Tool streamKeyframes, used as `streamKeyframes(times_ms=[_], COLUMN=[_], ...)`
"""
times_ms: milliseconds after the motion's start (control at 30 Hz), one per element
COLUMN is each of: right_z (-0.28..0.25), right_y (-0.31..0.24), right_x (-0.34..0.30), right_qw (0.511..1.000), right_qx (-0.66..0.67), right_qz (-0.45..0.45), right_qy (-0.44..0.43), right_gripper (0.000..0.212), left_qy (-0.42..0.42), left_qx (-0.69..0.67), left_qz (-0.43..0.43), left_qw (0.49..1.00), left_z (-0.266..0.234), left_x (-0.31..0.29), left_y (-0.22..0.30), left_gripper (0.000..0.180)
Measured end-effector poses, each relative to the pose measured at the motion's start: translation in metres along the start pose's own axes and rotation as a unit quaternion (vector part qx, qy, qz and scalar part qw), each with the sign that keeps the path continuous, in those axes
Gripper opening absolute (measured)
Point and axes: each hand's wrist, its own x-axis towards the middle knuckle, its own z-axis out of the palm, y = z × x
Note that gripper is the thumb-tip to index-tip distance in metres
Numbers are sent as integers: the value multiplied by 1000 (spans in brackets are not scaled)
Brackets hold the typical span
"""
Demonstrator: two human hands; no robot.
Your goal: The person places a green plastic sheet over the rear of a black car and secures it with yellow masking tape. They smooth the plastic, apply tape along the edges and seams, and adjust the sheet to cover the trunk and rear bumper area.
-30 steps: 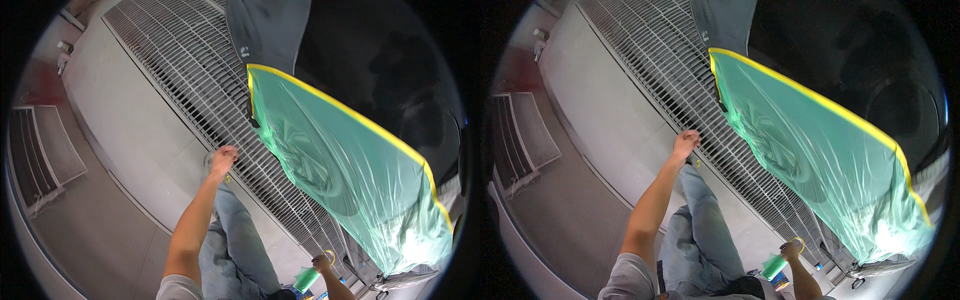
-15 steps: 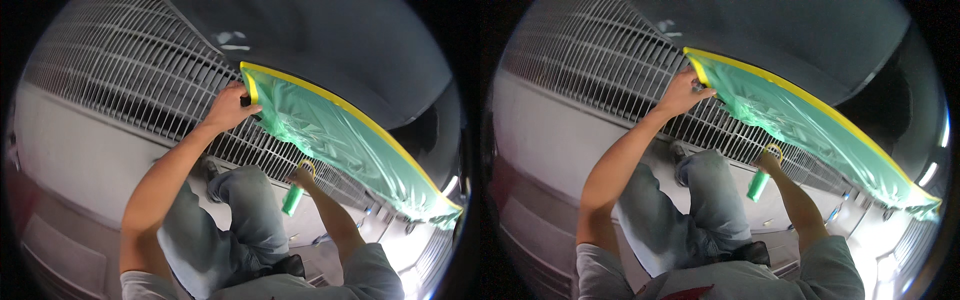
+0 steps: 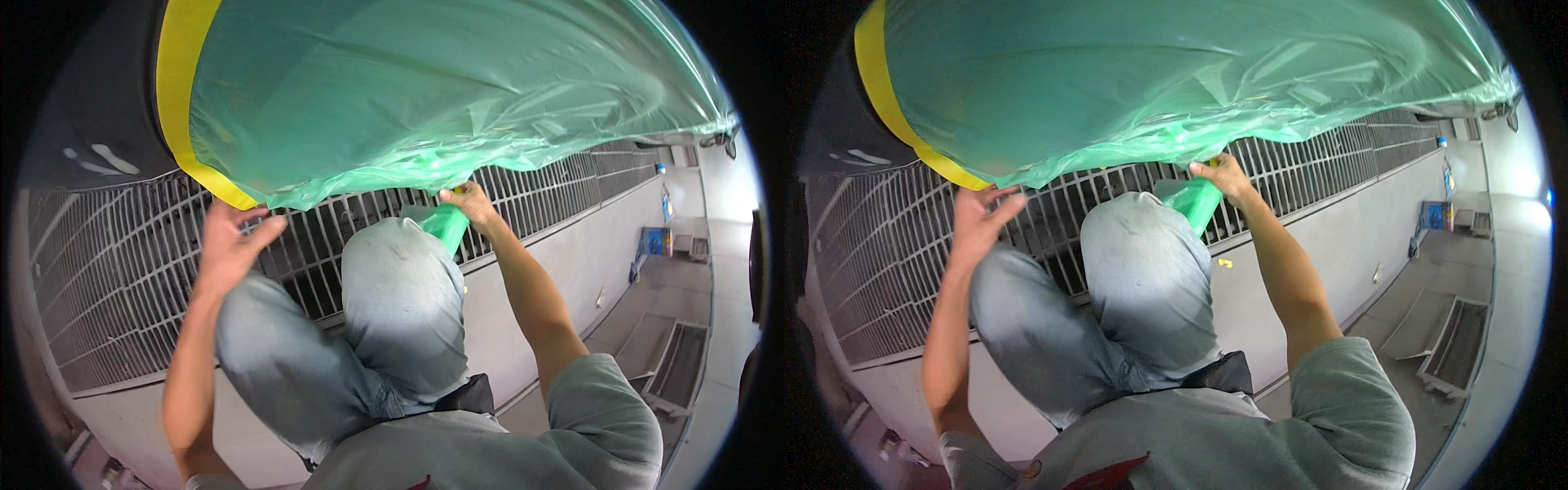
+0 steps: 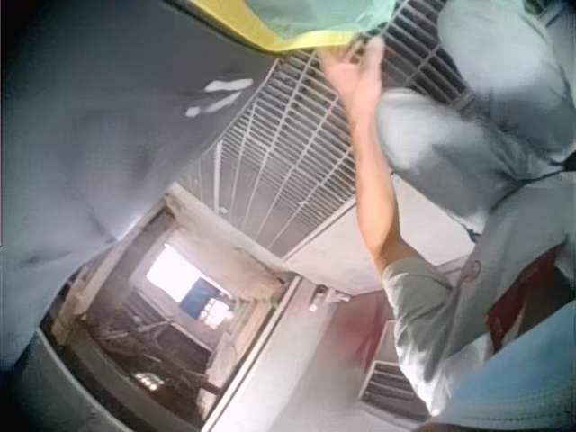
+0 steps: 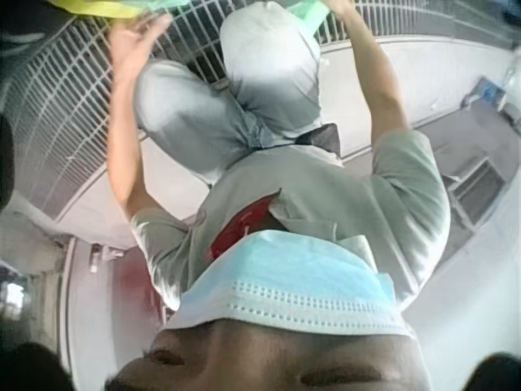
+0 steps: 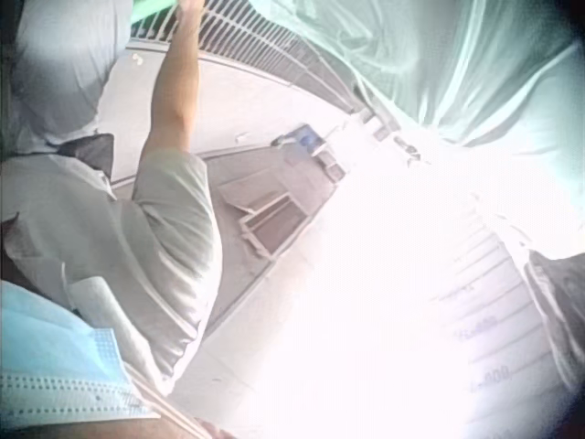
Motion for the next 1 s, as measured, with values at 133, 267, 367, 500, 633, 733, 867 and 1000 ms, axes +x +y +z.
streamKeyframes(times_ms=[133,267,367,500,633,733,867,1000], right_z=[2,8,7,5,6,3,-3,-9], right_y=[1,1,7,22,27,25,22,13], right_x=[-10,4,8,6,13,19,19,14], right_qw=[982,978,991,994,961,940,927,924], right_qx=[184,197,82,80,273,333,335,299], right_qz=[21,-21,-33,48,31,-6,-48,-83], right_qy=[28,67,105,58,13,-73,-161,-223], right_gripper=[65,27,22,67,67,42,51,66], left_qy=[-31,13,43,78,98,100,118,145], left_qx=[-1,39,17,67,3,-5,24,82], left_qz=[12,-65,-8,32,-64,-42,-62,-59], left_qw=[999,997,999,994,993,994,991,984], left_z=[50,54,38,6,-25,-33,-31,-28], left_x=[-2,11,7,-1,-5,-4,-5,-2], left_y=[-13,-41,-59,-68,-64,-60,-58,-64], left_gripper=[44,26,24,19,18,19,18,18])
